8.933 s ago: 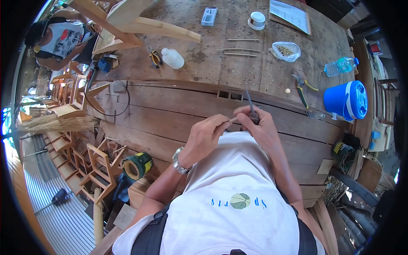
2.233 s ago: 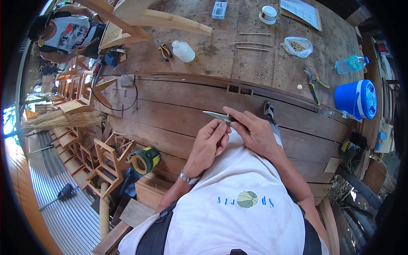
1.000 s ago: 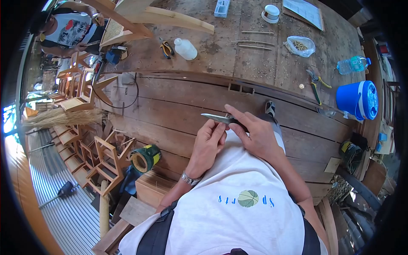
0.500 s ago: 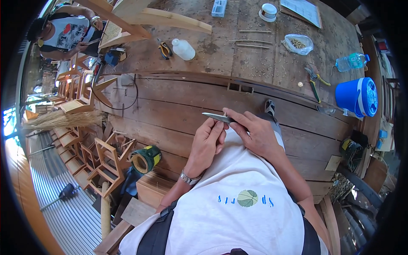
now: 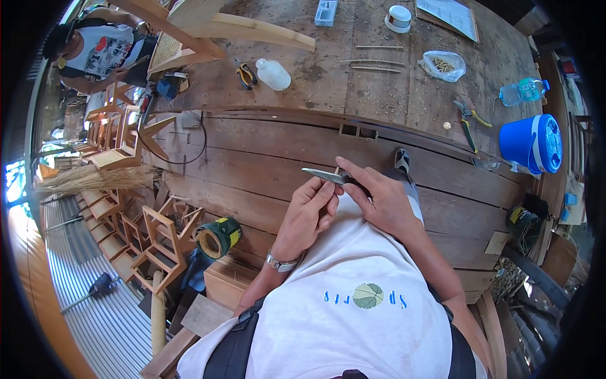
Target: Shaping and smoothing small wooden rods using a file and snips at a workbench.
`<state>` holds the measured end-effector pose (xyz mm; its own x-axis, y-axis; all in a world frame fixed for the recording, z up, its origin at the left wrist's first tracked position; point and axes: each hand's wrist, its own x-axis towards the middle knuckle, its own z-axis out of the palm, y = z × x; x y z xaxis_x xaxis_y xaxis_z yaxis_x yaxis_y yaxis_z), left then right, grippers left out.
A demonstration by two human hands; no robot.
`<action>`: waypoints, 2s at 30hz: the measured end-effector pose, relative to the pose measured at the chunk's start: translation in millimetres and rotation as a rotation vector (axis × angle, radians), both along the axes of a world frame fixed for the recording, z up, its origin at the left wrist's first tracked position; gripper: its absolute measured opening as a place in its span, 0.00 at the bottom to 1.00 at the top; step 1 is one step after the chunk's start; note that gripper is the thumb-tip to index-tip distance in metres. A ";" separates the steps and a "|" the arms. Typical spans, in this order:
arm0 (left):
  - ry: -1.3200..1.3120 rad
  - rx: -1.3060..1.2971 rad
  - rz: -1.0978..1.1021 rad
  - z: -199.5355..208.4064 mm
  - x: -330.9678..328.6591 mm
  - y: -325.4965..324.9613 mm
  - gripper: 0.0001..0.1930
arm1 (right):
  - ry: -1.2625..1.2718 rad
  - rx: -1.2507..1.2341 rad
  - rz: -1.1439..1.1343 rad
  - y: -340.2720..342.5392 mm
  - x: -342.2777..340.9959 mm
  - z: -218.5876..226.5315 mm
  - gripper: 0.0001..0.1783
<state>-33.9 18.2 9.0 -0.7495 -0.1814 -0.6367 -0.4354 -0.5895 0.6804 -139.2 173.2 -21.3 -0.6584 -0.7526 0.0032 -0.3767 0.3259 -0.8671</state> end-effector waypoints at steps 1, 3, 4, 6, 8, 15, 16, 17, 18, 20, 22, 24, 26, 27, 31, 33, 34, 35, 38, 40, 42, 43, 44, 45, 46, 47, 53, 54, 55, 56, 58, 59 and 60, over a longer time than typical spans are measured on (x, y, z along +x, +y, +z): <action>-0.004 -0.020 -0.009 -0.8 0.1 0.4 0.13 | 0.001 0.000 -0.001 -0.5 0.1 -0.6 0.28; -0.007 -0.040 -0.020 -1.9 0.2 0.7 0.13 | 0.041 -0.023 0.003 -1.2 -0.2 -2.5 0.27; -0.012 -0.061 -0.030 -2.2 0.4 0.6 0.13 | 0.042 -0.023 0.002 -1.3 0.1 -2.9 0.27; -0.016 -0.081 -0.041 -2.1 0.3 0.7 0.13 | 0.065 -0.015 0.003 -1.5 0.7 -3.4 0.26; 0.000 -0.183 -0.078 -0.6 -0.1 0.9 0.13 | 0.140 0.019 -0.001 -0.8 0.9 -4.0 0.25; -0.006 -0.305 -0.094 3.0 5.7 0.1 0.11 | 0.064 -0.019 -0.141 1.4 -2.9 -6.1 0.24; -0.005 -0.305 -0.091 1.9 5.1 0.9 0.11 | 0.028 -0.082 -0.094 -0.7 1.1 -1.2 0.23; -0.012 -0.298 -0.080 0.6 4.0 3.0 0.11 | 0.006 -0.021 -0.042 -1.1 2.3 3.2 0.23; -0.019 -0.290 -0.070 0.2 3.8 3.9 0.11 | 0.007 -0.020 -0.041 -1.8 2.6 2.9 0.23; -0.003 -0.364 -0.093 -4.5 6.4 1.9 0.10 | 0.083 0.071 0.015 -3.5 3.2 1.7 0.24; 0.013 -0.436 -0.119 -6.9 7.6 -0.2 0.10 | 0.122 0.120 0.002 -6.9 7.3 2.1 0.24; 0.006 -0.512 -0.128 -5.9 6.8 -2.7 0.10 | 0.161 0.170 -0.013 -8.6 10.2 -2.2 0.24; 0.014 -0.440 -0.162 -0.1 12.0 -5.1 0.10 | 0.247 0.122 -0.159 -8.6 9.5 -16.9 0.23; 0.018 -0.373 -0.189 2.4 14.1 -7.4 0.11 | 0.248 0.122 -0.162 -6.8 2.6 -21.9 0.23; 0.023 -0.188 -0.100 3.3 9.2 -12.1 0.15 | -0.086 0.036 -0.448 10.0 -11.6 -38.0 0.23; 0.010 -0.125 -0.088 -1.3 4.5 -13.0 0.16 | -0.246 -0.010 -0.474 16.4 -10.3 -46.5 0.24; -0.004 -0.062 -0.075 -3.9 1.7 -12.9 0.16 | -0.310 0.026 -0.463 20.0 -11.1 -51.9 0.26; -0.005 -0.062 -0.076 -6.5 -1.2 -12.9 0.16 | -0.374 0.062 -0.452 24.0 -13.4 -57.5 0.27; -0.007 -0.063 -0.075 -13.2 -10.4 -10.7 0.16 | -0.388 0.081 -0.463 38.8 -27.3 -75.5 0.25; -0.008 -0.109 -0.092 -16.4 -20.7 -5.6 0.17 | -0.388 0.109 -0.489 46.8 -39.2 -84.0 0.25; -0.012 -0.136 -0.085 -19.4 -30.7 -1.1 0.17 | -0.383 0.143 -0.524 55.5 -53.3 -96.7 0.25; -0.014 -0.164 -0.069 -19.6 -36.9 2.4 0.16 | -0.330 0.205 -0.509 59.8 -61.5 -104.2 0.25; -0.013 -0.153 -0.075 -19.9 -44.7 5.7 0.16 | -0.275 0.268 -0.493 64.0 -71.7 -108.2 0.25; -0.024 -0.222 -0.070 -21.4 -53.4 8.5 0.15 | -0.290 0.236 -0.484 66.2 -84.9 -109.7 0.26; -0.035 -0.288 -0.069 -22.4 -62.2 11.1 0.15 | -0.289 0.246 -0.496 75.4 -99.7 -121.4 0.26; 0.029 -0.305 -0.053 -30.8 -69.5 12.9 0.13 | -0.162 0.233 -0.472 85.0 -114.8 -142.8 0.26; -0.056 -0.576 -0.115 -51.1 -140.8 21.4 0.13 | 0.191 0.278 -0.354 95.8 -207.6 -215.8 0.29; -0.082 -0.611 -0.101 -56.1 -152.1 26.9 0.12 | 0.240 0.265 -0.327 90.2 -220.7 -231.5 0.29; -0.091 -0.607 -0.096 -63.6 -162.4 32.9 0.12 | 0.287 0.252 -0.296 85.5 -232.8 -242.7 0.29; -0.072 -0.612 -0.073 -71.6 -172.4 39.1 0.12 | 0.282 0.254 -0.285 82.3 -244.1 -249.9 0.29; -0.065 -0.616 -0.049 -75.0 -197.1 53.0 0.11 | 0.359 0.285 -0.231 76.9 -263.5 -256.8 0.30; -0.065 -0.648 -0.052 -73.6 -210.8 61.6 0.12 | 0.362 0.339 -0.208 76.9 -271.3 -257.3 0.31; -0.069 -0.683 -0.038 -72.5 -219.6 68.1 0.13 | 0.358 0.334 -0.185 75.8 -275.4 -252.8 0.31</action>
